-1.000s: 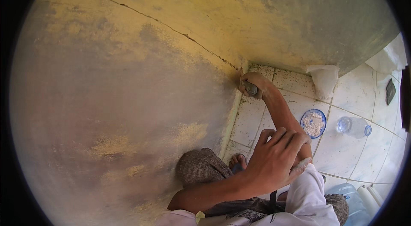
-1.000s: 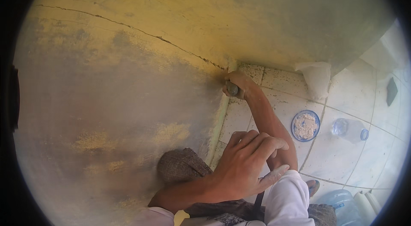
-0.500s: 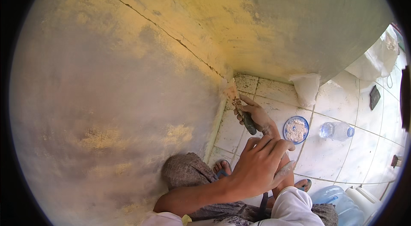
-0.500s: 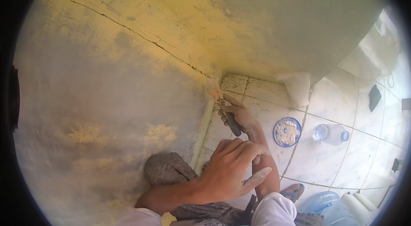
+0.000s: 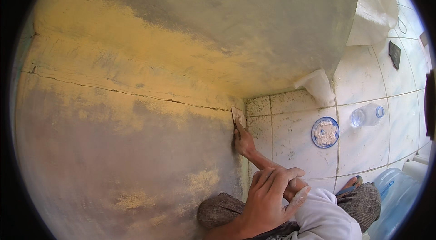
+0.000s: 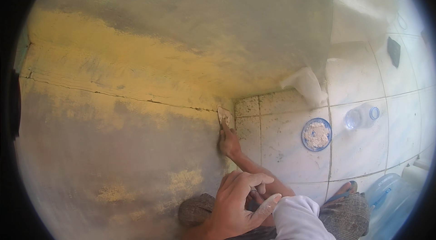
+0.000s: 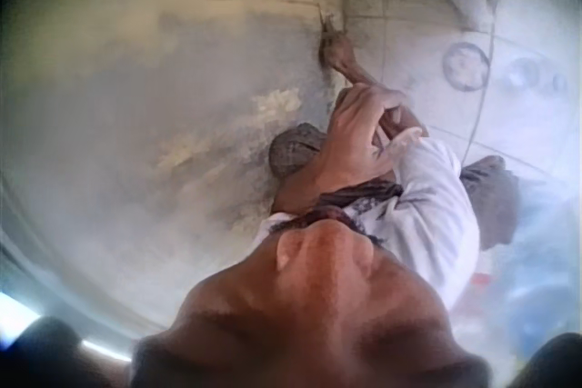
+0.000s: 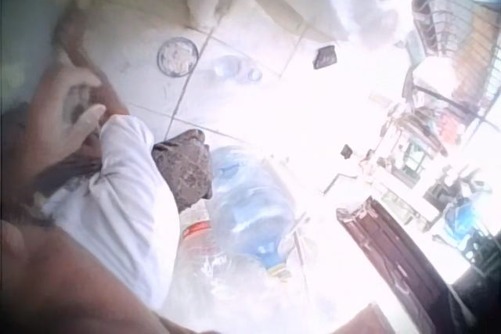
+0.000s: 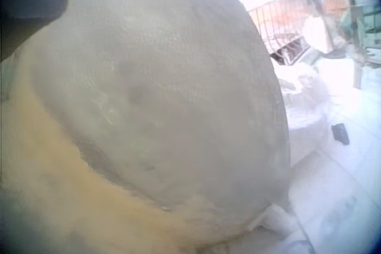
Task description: The person scoops a white paste from a small bowl using a trowel and applies it to a crack along the base of a wall. They repeatedly smooth the paste into the crack and along the wall-floor junction.
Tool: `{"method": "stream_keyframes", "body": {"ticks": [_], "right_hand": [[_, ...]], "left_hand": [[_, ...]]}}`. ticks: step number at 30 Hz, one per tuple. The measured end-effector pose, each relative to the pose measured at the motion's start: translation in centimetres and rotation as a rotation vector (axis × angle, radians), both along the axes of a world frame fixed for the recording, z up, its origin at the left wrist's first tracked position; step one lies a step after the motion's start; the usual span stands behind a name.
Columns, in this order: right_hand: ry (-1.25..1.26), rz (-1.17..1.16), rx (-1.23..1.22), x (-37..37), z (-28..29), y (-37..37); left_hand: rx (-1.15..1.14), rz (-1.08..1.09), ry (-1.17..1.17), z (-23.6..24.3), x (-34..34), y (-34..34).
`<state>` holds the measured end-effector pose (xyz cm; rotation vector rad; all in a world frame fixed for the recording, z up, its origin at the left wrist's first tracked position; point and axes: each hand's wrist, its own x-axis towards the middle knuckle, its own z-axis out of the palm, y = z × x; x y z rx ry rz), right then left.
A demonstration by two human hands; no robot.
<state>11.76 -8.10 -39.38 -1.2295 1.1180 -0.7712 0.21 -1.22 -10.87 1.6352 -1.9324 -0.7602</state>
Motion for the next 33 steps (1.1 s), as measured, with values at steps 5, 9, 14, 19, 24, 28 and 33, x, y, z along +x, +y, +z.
{"method": "stream_keyframes", "body": {"ticks": [5,9,14,19,24,28,33], "right_hand": [[0.02,0.296,0.053,-3.2,0.5,-1.8],[-0.016,0.411,0.026,-4.9,-0.1,-0.9],[-0.133,0.671,0.498,-9.3,-2.4,-9.4],[-0.267,0.551,0.675,-7.6,-1.6,-14.6],[-0.346,0.415,0.936,-6.2,-1.5,-16.6],[-0.342,0.433,0.904,-5.9,-1.0,-16.5],[-0.361,0.439,0.835,-6.5,2.2,-16.0]], "left_hand": [[-0.069,-0.059,0.089,0.5,-1.7,-1.2],[-0.064,-0.111,0.033,-1.5,-2.2,-1.8],[-0.052,-0.096,-0.014,-2.1,-2.6,-2.4],[-0.048,-0.015,-0.069,-1.8,-0.5,-0.7],[-0.11,0.011,-0.019,-1.1,0.3,-0.2],[-0.144,-0.011,0.06,-0.8,0.7,0.7],[-0.168,0.037,0.096,-0.1,1.7,0.9]]}}
